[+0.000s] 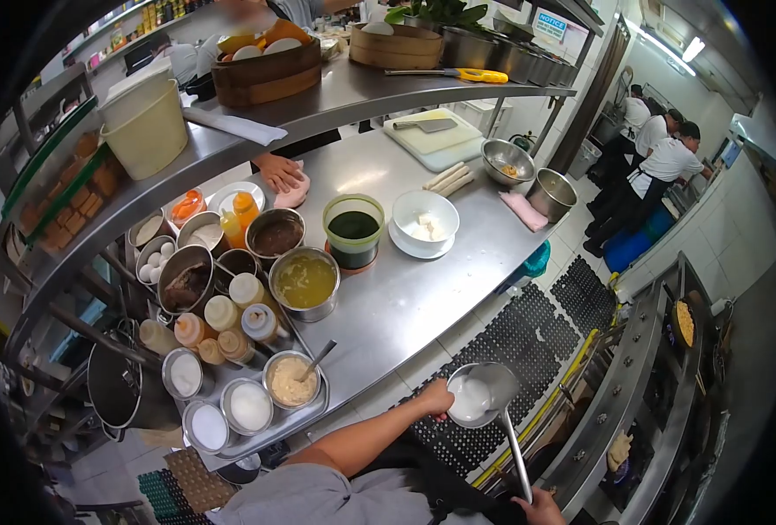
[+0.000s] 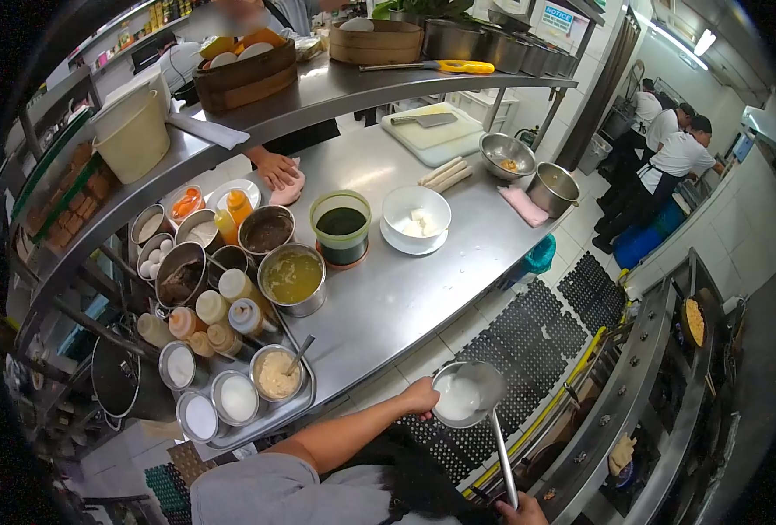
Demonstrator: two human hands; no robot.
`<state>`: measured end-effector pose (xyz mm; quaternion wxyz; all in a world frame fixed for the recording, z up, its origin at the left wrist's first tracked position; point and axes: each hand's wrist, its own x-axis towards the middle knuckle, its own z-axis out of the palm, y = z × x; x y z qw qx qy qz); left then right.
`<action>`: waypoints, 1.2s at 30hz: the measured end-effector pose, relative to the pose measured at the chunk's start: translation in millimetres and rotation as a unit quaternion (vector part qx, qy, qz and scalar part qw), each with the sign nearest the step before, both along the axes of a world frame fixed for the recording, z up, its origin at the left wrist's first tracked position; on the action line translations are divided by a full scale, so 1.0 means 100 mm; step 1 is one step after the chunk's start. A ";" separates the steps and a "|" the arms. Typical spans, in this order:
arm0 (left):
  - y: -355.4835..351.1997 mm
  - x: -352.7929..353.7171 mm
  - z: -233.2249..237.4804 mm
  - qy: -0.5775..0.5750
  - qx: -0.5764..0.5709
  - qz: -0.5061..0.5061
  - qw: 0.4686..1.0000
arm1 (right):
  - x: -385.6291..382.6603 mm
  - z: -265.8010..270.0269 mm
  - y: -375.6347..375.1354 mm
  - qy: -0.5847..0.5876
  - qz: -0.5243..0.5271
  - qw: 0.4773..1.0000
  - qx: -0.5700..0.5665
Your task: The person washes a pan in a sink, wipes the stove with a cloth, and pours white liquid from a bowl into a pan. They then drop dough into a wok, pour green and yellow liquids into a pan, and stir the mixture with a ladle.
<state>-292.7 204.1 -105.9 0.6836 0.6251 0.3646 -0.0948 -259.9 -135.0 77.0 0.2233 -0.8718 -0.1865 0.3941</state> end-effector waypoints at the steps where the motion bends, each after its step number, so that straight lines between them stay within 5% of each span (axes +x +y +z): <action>1: -0.01 -0.01 0.00 -0.010 -0.007 0.017 1.000 | -0.02 0.07 0.03 -0.001 0.001 1.000 0.000; 4: -0.01 -0.01 -0.01 -0.029 -0.019 0.028 0.999 | -0.09 0.12 0.05 0.006 -0.026 1.000 0.002; 6: -0.01 0.00 0.04 -0.023 -0.021 0.023 0.999 | -0.14 0.05 0.04 -0.189 0.077 0.979 -0.006; 9: -0.02 0.03 0.13 -0.016 -0.027 0.016 0.999 | -0.26 0.12 0.19 -0.263 0.096 0.951 -0.129; 14: 0.04 0.01 0.27 -0.023 -0.035 0.015 0.999 | -0.19 -0.16 0.05 -0.120 0.000 0.991 -0.066; 16: 0.03 -0.03 0.22 -0.019 -0.035 0.013 0.999 | -0.13 -0.49 -0.19 -0.084 0.026 0.993 0.083; 22: 0.01 -0.12 0.19 -0.016 -0.033 0.012 0.999 | -0.21 0.12 0.01 0.019 -0.022 0.999 0.027; 26: 0.00 -0.13 0.20 -0.006 -0.032 0.010 0.999 | -0.31 0.11 0.05 -0.091 0.022 0.994 0.048; 28: -0.04 -0.13 0.31 -0.011 -0.023 0.018 0.999 | -0.40 0.39 0.27 -0.143 0.016 0.980 -0.138; 29: -0.06 -0.12 0.34 -0.016 -0.015 0.026 0.999 | -0.39 0.36 0.25 -0.143 0.015 0.980 -0.139; 36: -0.10 -0.08 0.13 -0.053 -0.018 0.034 0.998 | -0.23 -0.21 -0.11 -0.124 0.051 0.990 0.042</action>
